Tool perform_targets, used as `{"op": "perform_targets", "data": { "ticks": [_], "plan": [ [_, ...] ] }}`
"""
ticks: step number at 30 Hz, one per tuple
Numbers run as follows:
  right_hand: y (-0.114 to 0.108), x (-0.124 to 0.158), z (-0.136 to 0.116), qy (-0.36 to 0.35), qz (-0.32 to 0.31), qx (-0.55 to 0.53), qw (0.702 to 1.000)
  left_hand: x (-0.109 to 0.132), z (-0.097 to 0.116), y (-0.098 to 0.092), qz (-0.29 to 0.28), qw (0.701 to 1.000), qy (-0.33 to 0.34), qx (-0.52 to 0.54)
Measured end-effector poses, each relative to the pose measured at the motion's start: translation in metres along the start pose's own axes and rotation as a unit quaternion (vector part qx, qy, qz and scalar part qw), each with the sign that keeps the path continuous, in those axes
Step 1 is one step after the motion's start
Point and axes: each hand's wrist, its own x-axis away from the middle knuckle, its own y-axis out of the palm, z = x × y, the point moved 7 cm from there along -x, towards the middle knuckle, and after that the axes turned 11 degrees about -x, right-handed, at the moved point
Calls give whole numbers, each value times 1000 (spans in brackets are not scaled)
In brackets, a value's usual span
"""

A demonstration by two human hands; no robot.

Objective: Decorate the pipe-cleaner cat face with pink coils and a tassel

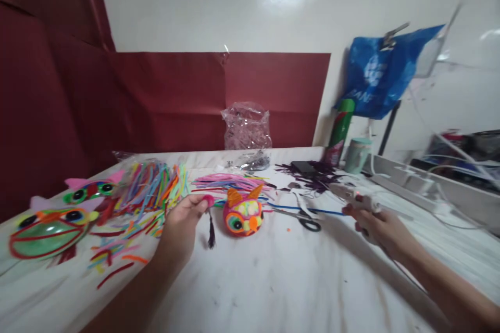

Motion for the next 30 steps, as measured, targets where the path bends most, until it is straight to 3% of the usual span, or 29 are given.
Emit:
{"op": "perform_targets", "data": {
  "ticks": [2, 6, 9, 11, 13, 20, 30],
  "plan": [
    [17, 13, -19, 47, -60, -81, 994, 1, -1, 2, -5, 999, -23, 29],
    [58, 41, -71, 13, -157, -126, 979, 9, 1, 10, -38, 998, -35, 47],
    [99, 63, -96, -11, -255, -122, 959, 12, 4, 12, -53, 998, -17, 40],
    [122, 74, -108, -46, -282, -126, 950, 13, 6, 12, -58, 997, -8, 48],
    [134, 79, -118, -84, -267, -133, 951, 13, 8, 12, -63, 996, -9, 67],
    [144, 83, -132, -110, -247, -113, 956, 18, 18, 17, -97, 990, -16, 104],
    [146, 86, -132, -107, -259, -107, 954, 18, 14, 17, -83, 992, -23, 97]
  ]
}}
